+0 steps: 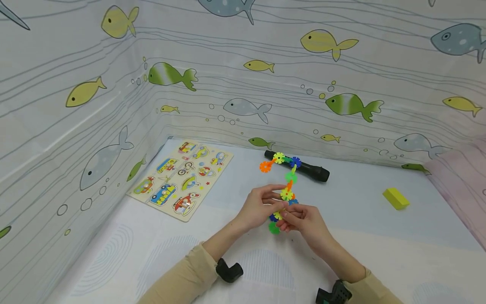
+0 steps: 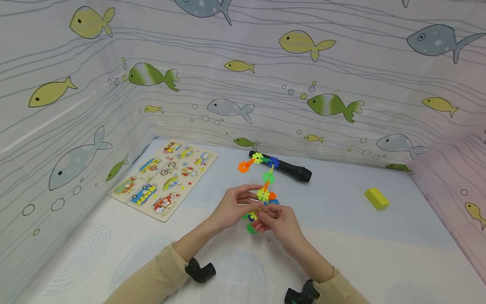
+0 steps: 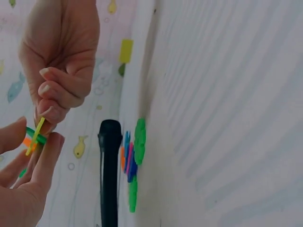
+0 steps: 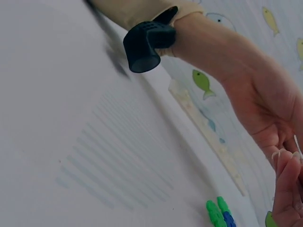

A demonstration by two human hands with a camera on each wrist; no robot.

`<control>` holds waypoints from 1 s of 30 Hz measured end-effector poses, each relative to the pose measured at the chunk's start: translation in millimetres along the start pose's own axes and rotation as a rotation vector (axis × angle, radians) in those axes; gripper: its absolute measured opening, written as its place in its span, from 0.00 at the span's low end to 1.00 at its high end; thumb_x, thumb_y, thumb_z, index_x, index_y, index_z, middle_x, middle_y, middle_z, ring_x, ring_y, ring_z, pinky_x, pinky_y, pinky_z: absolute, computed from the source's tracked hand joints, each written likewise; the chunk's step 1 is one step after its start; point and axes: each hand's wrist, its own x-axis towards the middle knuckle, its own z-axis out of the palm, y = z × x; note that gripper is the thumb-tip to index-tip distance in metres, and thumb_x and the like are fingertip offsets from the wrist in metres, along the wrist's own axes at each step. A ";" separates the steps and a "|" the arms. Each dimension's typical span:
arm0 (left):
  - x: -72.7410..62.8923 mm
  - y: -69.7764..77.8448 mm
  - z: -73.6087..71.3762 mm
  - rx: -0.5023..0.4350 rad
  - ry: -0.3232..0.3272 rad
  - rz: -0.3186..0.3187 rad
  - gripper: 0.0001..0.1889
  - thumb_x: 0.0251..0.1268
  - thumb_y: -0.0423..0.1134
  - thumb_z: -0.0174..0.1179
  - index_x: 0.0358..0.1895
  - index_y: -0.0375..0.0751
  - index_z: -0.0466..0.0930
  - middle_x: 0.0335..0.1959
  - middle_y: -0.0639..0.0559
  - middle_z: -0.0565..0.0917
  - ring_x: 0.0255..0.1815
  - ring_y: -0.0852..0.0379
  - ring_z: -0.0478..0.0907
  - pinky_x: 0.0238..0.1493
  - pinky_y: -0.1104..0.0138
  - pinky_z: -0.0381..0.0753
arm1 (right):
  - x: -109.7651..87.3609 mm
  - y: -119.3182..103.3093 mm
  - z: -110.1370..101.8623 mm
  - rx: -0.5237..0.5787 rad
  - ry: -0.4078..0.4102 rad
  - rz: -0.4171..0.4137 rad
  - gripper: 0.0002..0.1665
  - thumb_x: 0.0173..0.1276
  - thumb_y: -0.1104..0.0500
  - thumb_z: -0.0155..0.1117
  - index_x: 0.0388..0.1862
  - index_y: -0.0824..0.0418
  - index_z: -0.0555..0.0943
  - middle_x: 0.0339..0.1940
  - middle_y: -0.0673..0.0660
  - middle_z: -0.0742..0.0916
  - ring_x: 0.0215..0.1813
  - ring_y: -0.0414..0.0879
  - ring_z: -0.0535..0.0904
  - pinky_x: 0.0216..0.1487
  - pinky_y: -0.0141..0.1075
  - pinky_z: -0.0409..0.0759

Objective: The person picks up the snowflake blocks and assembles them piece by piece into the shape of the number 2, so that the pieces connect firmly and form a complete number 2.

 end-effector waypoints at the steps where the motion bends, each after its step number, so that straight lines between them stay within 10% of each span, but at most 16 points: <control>1: -0.1 -0.1 0.3 -0.002 0.002 -0.003 0.23 0.68 0.38 0.65 0.66 0.45 0.76 0.50 0.41 0.87 0.48 0.49 0.87 0.47 0.67 0.86 | -0.3 -0.2 0.4 0.003 0.011 0.003 0.21 0.74 0.61 0.62 0.55 0.77 0.77 0.32 0.58 0.90 0.32 0.43 0.86 0.39 0.32 0.86; 10: -1.3 -1.1 3.8 -0.054 0.034 -0.031 0.24 0.68 0.38 0.65 0.66 0.45 0.76 0.52 0.41 0.86 0.49 0.48 0.87 0.50 0.64 0.85 | -1.0 -0.8 2.1 0.019 0.072 -0.005 0.19 0.73 0.62 0.62 0.54 0.77 0.79 0.32 0.59 0.90 0.32 0.44 0.86 0.38 0.32 0.86; 18: -1.0 -2.1 2.5 -0.009 0.022 -0.019 0.24 0.70 0.37 0.63 0.68 0.45 0.75 0.54 0.43 0.85 0.53 0.49 0.85 0.51 0.66 0.85 | 4.7 -1.6 -10.8 -0.142 -0.049 -0.039 0.21 0.74 0.55 0.62 0.52 0.73 0.79 0.36 0.61 0.90 0.36 0.49 0.87 0.42 0.40 0.88; 30: -2.2 5.6 5.3 -0.013 -0.041 -0.068 0.24 0.71 0.38 0.62 0.68 0.40 0.72 0.50 0.42 0.86 0.48 0.52 0.86 0.49 0.67 0.85 | 7.2 -6.4 -25.4 -0.062 0.154 -0.023 0.24 0.74 0.51 0.62 0.56 0.70 0.77 0.36 0.56 0.87 0.37 0.44 0.81 0.43 0.30 0.83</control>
